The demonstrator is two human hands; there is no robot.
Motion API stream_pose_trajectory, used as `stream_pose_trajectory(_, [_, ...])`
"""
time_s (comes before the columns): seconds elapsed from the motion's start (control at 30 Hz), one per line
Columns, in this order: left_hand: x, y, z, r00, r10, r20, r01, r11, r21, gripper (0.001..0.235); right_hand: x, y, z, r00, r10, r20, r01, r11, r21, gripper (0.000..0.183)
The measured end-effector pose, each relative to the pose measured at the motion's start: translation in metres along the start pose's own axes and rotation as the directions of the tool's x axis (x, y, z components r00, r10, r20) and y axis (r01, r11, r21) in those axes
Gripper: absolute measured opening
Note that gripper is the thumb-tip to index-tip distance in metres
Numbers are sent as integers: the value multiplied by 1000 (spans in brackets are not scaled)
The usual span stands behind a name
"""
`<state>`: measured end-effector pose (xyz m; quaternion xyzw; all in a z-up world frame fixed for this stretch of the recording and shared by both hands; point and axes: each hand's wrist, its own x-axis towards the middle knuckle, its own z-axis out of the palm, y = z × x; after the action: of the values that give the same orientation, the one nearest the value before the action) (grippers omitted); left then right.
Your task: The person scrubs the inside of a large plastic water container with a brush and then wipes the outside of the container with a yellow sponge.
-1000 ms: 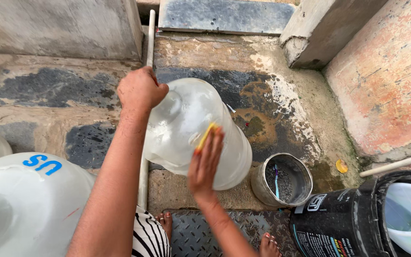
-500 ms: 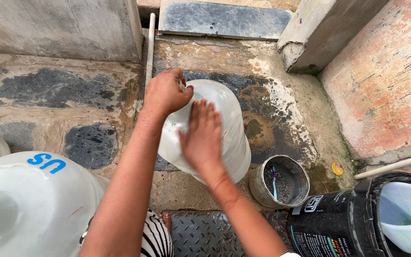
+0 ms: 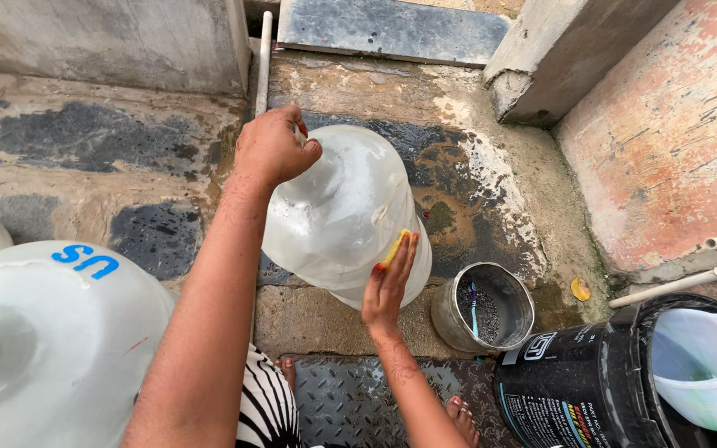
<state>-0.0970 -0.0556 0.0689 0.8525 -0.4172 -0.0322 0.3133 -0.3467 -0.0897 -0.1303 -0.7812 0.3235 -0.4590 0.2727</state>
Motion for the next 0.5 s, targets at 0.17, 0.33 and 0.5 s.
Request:
stream_pose_trajectory(0.17, [-1,8,4,1000,-19,6,19,1000,24,33,8,-69,10,1000,-7,2,7,999,37,80])
stream_pose_trajectory(0.33, [3,-18,-5,989,-85,123,89,995,-32,27,-9,-29,16,995,67,79,-67,998,-3,83])
stream_pose_trajectory(0.5, [-2,-54,-17,991,-87,100,98,988,-115,30,-53,127,16,897,440,-29,-436,875,-209,92])
